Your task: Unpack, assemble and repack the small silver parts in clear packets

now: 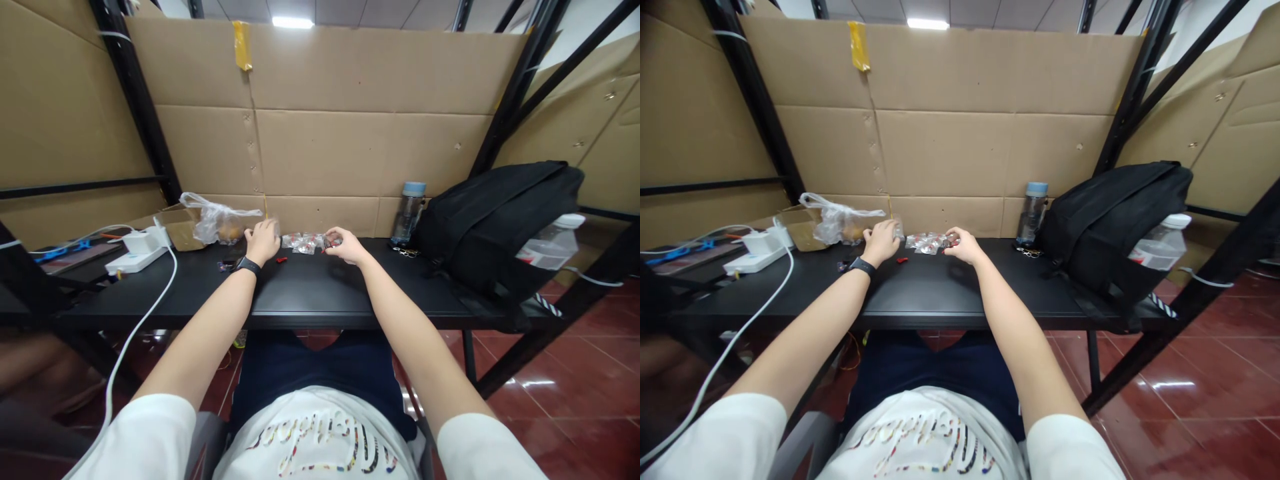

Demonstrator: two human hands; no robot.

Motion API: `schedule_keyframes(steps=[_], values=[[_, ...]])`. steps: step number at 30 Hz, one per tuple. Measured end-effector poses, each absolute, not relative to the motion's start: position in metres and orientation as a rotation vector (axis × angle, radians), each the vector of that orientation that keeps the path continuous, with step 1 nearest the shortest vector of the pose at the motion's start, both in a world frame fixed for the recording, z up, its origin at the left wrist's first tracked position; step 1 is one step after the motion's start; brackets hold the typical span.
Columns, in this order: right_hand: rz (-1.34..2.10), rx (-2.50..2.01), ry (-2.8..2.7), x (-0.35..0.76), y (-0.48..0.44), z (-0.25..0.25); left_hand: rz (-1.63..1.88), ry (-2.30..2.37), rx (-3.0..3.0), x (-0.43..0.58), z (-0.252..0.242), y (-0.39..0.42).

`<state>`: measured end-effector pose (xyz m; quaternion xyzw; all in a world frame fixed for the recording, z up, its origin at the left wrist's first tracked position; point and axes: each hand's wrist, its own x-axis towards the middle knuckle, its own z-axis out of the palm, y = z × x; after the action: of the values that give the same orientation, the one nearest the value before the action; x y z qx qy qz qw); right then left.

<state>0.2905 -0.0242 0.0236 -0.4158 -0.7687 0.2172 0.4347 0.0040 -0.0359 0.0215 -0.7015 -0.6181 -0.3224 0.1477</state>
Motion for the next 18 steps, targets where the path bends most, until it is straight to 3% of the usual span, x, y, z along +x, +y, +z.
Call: schedule_keyframes(steps=[9,18], values=[[0.624,-1.130,-1.951,0.307,-0.031,0.034,-0.720,-1.130,-2.750,0.063,0.024,-0.069],[0.551,-1.178,-2.012,0.313,-0.030,0.036,-0.487,-1.042,-3.068,0.071,0.009,-0.062]])
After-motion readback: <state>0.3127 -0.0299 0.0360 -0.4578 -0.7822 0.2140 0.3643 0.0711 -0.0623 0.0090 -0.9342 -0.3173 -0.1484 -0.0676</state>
